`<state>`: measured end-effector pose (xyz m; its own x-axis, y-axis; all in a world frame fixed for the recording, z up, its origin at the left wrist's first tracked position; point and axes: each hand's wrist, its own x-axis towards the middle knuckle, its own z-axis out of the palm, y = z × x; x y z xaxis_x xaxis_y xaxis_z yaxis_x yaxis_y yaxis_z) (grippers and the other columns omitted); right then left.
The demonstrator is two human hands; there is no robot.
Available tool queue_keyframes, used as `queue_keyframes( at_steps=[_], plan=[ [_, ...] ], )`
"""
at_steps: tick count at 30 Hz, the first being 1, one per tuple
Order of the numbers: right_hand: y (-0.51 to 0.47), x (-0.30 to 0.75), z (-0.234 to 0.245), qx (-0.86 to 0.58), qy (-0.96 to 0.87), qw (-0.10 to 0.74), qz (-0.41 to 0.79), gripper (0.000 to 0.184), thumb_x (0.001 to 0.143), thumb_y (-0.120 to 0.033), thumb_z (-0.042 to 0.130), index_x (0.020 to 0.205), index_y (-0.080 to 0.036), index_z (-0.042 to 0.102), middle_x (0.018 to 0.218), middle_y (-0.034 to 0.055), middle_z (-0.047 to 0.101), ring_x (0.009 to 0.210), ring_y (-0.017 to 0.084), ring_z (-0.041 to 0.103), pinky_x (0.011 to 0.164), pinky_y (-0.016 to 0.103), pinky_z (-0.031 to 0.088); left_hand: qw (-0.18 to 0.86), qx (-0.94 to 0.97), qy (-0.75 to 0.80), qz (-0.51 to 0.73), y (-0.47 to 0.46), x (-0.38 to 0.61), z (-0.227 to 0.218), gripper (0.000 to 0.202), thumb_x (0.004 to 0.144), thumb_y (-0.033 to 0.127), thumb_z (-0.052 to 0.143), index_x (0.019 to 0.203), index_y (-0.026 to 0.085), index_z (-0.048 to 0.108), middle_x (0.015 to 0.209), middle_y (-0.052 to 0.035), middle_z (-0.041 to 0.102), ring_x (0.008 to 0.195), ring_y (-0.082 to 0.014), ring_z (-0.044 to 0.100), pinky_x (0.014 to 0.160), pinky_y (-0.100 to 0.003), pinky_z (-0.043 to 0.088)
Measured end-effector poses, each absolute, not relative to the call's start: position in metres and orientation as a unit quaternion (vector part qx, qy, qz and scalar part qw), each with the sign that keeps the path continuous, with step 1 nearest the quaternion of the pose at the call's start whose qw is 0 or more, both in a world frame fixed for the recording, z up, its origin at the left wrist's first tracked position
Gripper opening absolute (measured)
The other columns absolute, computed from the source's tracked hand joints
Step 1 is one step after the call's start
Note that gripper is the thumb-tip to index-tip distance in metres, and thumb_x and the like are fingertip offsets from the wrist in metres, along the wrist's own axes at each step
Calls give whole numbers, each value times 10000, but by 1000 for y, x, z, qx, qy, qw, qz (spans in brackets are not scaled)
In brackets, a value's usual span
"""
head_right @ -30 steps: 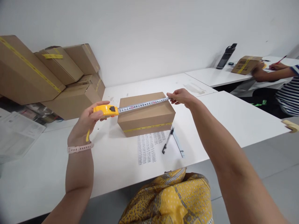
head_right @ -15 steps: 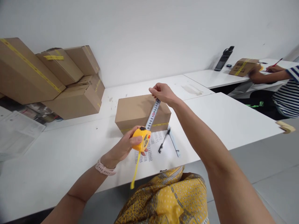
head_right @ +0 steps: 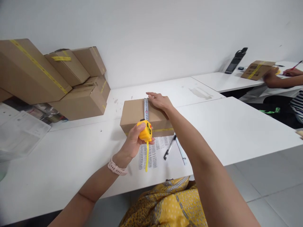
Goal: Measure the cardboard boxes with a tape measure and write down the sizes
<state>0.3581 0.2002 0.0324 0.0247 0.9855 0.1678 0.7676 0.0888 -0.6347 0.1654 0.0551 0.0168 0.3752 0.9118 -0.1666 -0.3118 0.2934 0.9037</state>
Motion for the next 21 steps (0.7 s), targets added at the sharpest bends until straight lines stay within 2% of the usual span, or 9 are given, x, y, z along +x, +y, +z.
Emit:
queue_keyframes(
  at_steps=[2, 5, 13, 16, 21],
  plan=[
    [205, 358, 32, -656, -699, 245, 145, 496, 1026, -523, 359, 1428, -403, 623, 1465, 18, 649, 1357, 346, 553, 1168, 594, 368, 718, 420, 358, 424, 55, 166, 18, 675, 632, 656, 866, 1007, 153, 617, 1010, -53, 672, 595, -137, 677, 565, -323, 622],
    [212, 357, 29, -649, -722, 221, 95, 471, 1016, -540, 384, 1346, -394, 687, 1398, 32, 692, 1345, 357, 538, 1153, 611, 359, 720, 423, 351, 423, 55, 166, 19, 644, 665, 652, 845, 1007, 149, 634, 1029, -72, 687, 614, -148, 689, 584, -331, 627],
    [210, 347, 43, -696, -656, 253, 144, 423, 932, -608, 544, 1061, -291, 794, 1169, 128, 753, 1224, 399, 573, 1130, 637, 329, 729, 404, 341, 435, 54, 168, 20, 579, 736, 629, 804, 1026, 151, 655, 1036, -85, 713, 654, -174, 713, 615, -342, 627],
    [210, 343, 45, -696, -644, 278, 152, 393, 905, -604, 592, 957, -267, 787, 1082, 144, 761, 1213, 419, 566, 1127, 642, 323, 730, 403, 346, 430, 52, 167, 22, 603, 722, 631, 816, 1056, 154, 661, 1048, -88, 717, 682, -184, 719, 618, -342, 628],
    [216, 343, 38, -697, -638, 293, 148, 380, 912, -585, 575, 840, -254, 748, 995, 133, 761, 1198, 401, 584, 1144, 636, 284, 728, 416, 353, 415, 48, 164, 26, 630, 704, 643, 829, 1055, 146, 666, 1069, -102, 711, 701, -195, 720, 591, -343, 626]
  ],
)
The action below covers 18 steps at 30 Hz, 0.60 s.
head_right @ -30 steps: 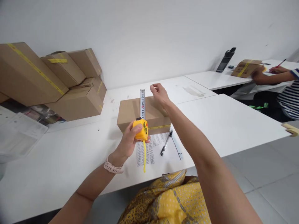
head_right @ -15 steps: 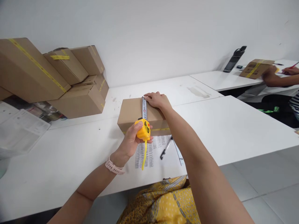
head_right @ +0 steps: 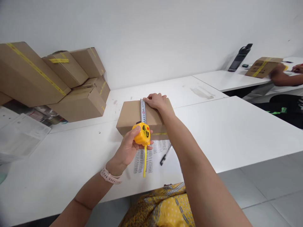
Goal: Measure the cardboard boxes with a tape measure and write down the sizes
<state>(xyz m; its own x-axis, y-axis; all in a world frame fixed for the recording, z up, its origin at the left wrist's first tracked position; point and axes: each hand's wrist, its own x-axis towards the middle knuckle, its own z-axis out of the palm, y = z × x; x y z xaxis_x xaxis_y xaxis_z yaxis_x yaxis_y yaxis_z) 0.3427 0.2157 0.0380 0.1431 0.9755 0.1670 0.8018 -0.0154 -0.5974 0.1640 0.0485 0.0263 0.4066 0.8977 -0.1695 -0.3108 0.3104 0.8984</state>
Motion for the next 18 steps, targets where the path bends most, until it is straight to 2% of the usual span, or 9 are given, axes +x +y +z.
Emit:
queue_keyframes(
  at_steps=[9, 11, 15, 18],
  plan=[
    [227, 342, 30, -704, -630, 303, 125, 398, 916, -563, 530, 786, -239, 722, 926, 129, 770, 1056, 363, 646, 1157, 664, 242, 747, 391, 342, 415, 54, 162, 30, 580, 735, 622, 804, 1058, 165, 650, 1023, -86, 722, 702, -198, 720, 617, -346, 631],
    [228, 341, 29, -707, -628, 304, 115, 371, 924, -536, 526, 862, -241, 744, 952, 134, 774, 1090, 374, 640, 1153, 667, 248, 755, 372, 343, 417, 57, 161, 29, 563, 775, 606, 772, 1088, 157, 639, 1023, -98, 729, 708, -209, 729, 628, -356, 634],
    [226, 343, 26, -693, -648, 299, 101, 339, 941, -400, 536, 1184, -275, 736, 1048, 130, 786, 1241, 398, 581, 1136, 666, 285, 776, 334, 345, 409, 59, 163, 30, 485, 866, 575, 685, 1085, 146, 639, 999, -104, 736, 684, -205, 734, 603, -323, 619],
    [224, 345, 24, -656, -669, 332, 105, 407, 953, -277, 479, 1294, -309, 697, 1129, 91, 784, 1217, 351, 613, 1142, 647, 305, 789, 316, 343, 401, 58, 164, 33, 455, 893, 567, 654, 1053, 141, 652, 971, -98, 737, 654, -192, 728, 566, -291, 601]
  ],
)
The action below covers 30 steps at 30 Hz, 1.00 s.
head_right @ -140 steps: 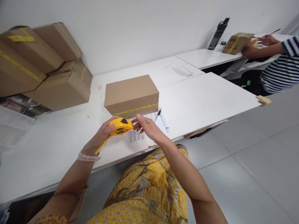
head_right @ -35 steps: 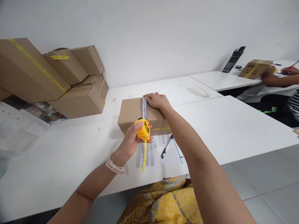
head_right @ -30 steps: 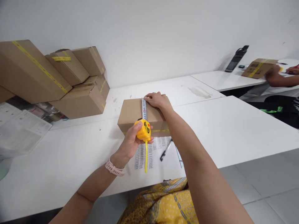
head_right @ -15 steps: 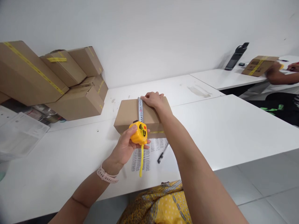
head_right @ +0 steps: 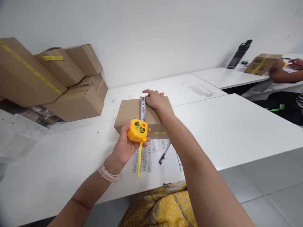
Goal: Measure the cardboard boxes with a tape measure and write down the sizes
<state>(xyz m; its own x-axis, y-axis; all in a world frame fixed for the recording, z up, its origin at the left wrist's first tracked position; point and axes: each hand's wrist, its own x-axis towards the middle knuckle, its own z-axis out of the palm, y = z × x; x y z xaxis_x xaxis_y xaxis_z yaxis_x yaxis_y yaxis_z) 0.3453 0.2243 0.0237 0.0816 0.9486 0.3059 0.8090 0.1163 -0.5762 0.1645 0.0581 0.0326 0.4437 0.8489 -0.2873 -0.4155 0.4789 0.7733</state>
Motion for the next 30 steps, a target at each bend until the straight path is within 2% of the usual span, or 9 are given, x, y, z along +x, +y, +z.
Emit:
queue_keyframes(
  at_steps=[4, 9, 14, 21, 24, 27, 30],
  plan=[
    [226, 350, 19, -606, -661, 411, 167, 378, 949, -252, 454, 1183, -283, 750, 1186, 45, 777, 1139, 264, 670, 1179, 553, 338, 798, 299, 338, 400, 58, 166, 34, 438, 909, 562, 609, 1040, 147, 657, 954, -94, 743, 648, -194, 721, 544, -288, 589],
    [230, 355, 13, -564, -639, 468, 234, 321, 932, -330, 519, 1091, -205, 768, 1179, 77, 780, 1082, 240, 693, 1018, 409, 511, 789, 327, 322, 410, 60, 165, 29, 487, 874, 601, 636, 1077, 159, 650, 983, -94, 742, 668, -202, 722, 558, -299, 584],
    [226, 354, 15, -589, -624, 466, 216, 297, 924, -411, 567, 988, -211, 776, 1058, 62, 798, 981, 238, 699, 949, 391, 533, 779, 343, 318, 417, 62, 168, 23, 520, 830, 623, 677, 1069, 162, 640, 985, -86, 733, 670, -199, 721, 553, -295, 579],
    [221, 352, 19, -611, -644, 415, 200, 288, 935, -426, 570, 1007, -248, 786, 1018, 36, 804, 956, 230, 702, 938, 384, 519, 789, 318, 320, 418, 64, 167, 29, 465, 873, 587, 646, 1056, 160, 640, 952, -80, 740, 654, -190, 720, 538, -278, 583],
    [226, 354, 15, -610, -640, 424, 196, 296, 939, -369, 546, 1066, -254, 787, 1096, 35, 801, 1014, 233, 704, 970, 385, 520, 799, 299, 324, 408, 67, 165, 34, 460, 925, 579, 589, 1076, 148, 647, 956, -99, 752, 668, -190, 726, 539, -262, 586],
    [228, 356, 11, -597, -643, 437, 196, 357, 927, -235, 490, 1130, -252, 783, 1183, 32, 787, 1085, 228, 700, 1003, 375, 521, 801, 284, 328, 413, 70, 163, 39, 479, 954, 588, 552, 1103, 143, 646, 970, -113, 756, 682, -188, 729, 548, -253, 588],
    [225, 356, 13, -607, -651, 406, 206, 412, 871, -144, 498, 1140, -243, 794, 1215, 41, 782, 1119, 249, 700, 999, 380, 534, 800, 267, 330, 423, 72, 163, 43, 475, 968, 580, 536, 1090, 135, 646, 943, -106, 750, 662, -172, 720, 529, -236, 576]
  ],
)
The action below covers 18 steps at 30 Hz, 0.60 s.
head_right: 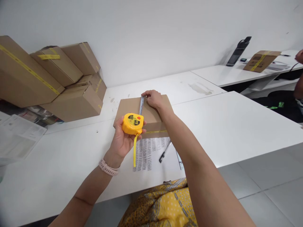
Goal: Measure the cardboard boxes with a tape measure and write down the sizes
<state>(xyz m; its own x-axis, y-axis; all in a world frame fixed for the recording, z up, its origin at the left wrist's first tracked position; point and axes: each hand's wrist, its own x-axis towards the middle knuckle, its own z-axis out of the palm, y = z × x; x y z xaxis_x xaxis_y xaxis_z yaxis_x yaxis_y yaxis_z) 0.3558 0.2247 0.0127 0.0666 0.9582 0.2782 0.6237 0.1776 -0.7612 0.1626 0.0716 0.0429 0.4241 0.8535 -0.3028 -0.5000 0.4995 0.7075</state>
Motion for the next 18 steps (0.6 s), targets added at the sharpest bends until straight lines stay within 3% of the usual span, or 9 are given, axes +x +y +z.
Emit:
queue_keyframes(
  at_steps=[4, 11, 18],
  plan=[
    [216, 353, 20, -649, -647, 356, 186, 437, 842, -142, 531, 1163, -269, 800, 1242, 44, 775, 1146, 298, 697, 1017, 443, 538, 801, 271, 326, 423, 69, 165, 42, 465, 936, 572, 593, 1078, 131, 641, 933, -97, 745, 654, -164, 715, 521, -227, 566],
    [211, 347, 26, -652, -639, 362, 188, 417, 858, -119, 508, 1112, -246, 814, 1229, 33, 783, 1187, 282, 695, 1081, 449, 531, 768, 344, 336, 423, 31, 182, 17, 698, 648, 687, 836, 1071, 166, 643, 982, -51, 706, 693, -186, 718, 544, -278, 595],
    [212, 347, 24, -634, -648, 380, 185, 412, 856, -99, 506, 1084, -259, 810, 1187, 15, 793, 1199, 274, 689, 1124, 472, 493, 766, 344, 365, 401, 9, 182, 20, 697, 629, 684, 836, 1059, 175, 634, 1013, -45, 678, 715, -187, 716, 528, -284, 593]
  ],
)
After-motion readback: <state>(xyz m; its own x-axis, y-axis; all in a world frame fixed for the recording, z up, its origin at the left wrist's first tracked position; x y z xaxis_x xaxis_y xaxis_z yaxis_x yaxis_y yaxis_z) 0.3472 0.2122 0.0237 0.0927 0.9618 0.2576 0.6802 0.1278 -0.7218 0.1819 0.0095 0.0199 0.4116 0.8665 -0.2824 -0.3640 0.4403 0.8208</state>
